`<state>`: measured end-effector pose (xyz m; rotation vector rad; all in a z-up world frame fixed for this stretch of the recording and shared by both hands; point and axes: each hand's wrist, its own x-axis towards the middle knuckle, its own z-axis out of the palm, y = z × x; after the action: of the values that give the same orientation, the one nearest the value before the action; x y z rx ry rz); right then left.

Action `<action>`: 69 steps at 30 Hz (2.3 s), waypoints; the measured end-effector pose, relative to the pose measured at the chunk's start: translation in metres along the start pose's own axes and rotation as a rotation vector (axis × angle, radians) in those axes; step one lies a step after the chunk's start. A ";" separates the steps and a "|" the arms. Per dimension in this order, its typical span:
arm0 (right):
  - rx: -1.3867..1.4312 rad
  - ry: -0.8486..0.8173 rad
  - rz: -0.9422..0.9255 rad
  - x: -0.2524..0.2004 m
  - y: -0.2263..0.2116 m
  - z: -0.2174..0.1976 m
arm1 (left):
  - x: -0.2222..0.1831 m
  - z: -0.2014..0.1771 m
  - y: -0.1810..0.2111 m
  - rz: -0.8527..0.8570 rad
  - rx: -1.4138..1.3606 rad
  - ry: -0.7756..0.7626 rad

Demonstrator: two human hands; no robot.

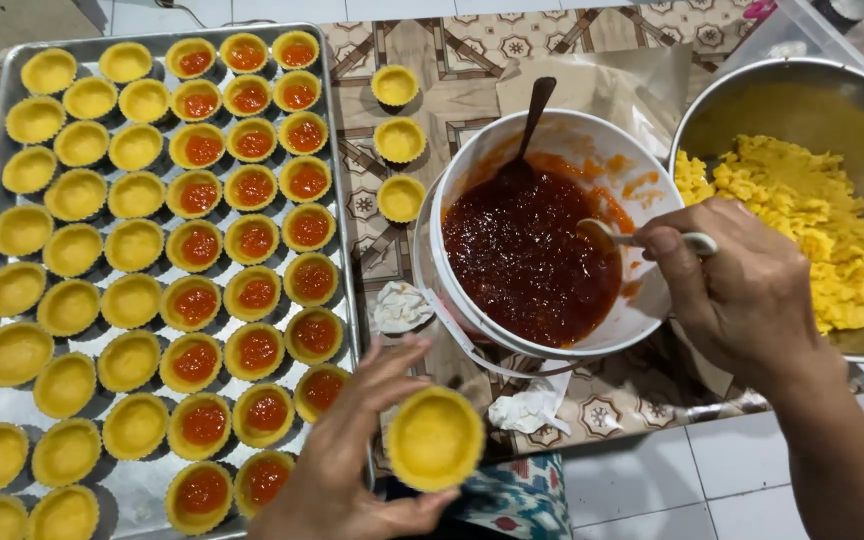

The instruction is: Filling individual tart shells with jam using a spoon and arranging them on a large metal tray.

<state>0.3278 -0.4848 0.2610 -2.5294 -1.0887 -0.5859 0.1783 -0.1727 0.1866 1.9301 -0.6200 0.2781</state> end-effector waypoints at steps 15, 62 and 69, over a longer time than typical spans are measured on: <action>0.142 0.087 0.078 0.001 -0.038 0.003 | 0.021 0.018 -0.004 -0.063 -0.130 -0.129; 0.245 0.090 0.020 -0.020 -0.025 -0.020 | 0.018 0.009 0.002 -0.001 -0.004 -0.061; 0.286 0.280 -0.105 -0.035 -0.013 -0.011 | 0.012 0.015 -0.005 -0.023 0.091 -0.055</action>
<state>0.2937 -0.5026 0.2547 -2.0850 -1.1166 -0.7291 0.1894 -0.1881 0.1819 2.0369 -0.6307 0.2430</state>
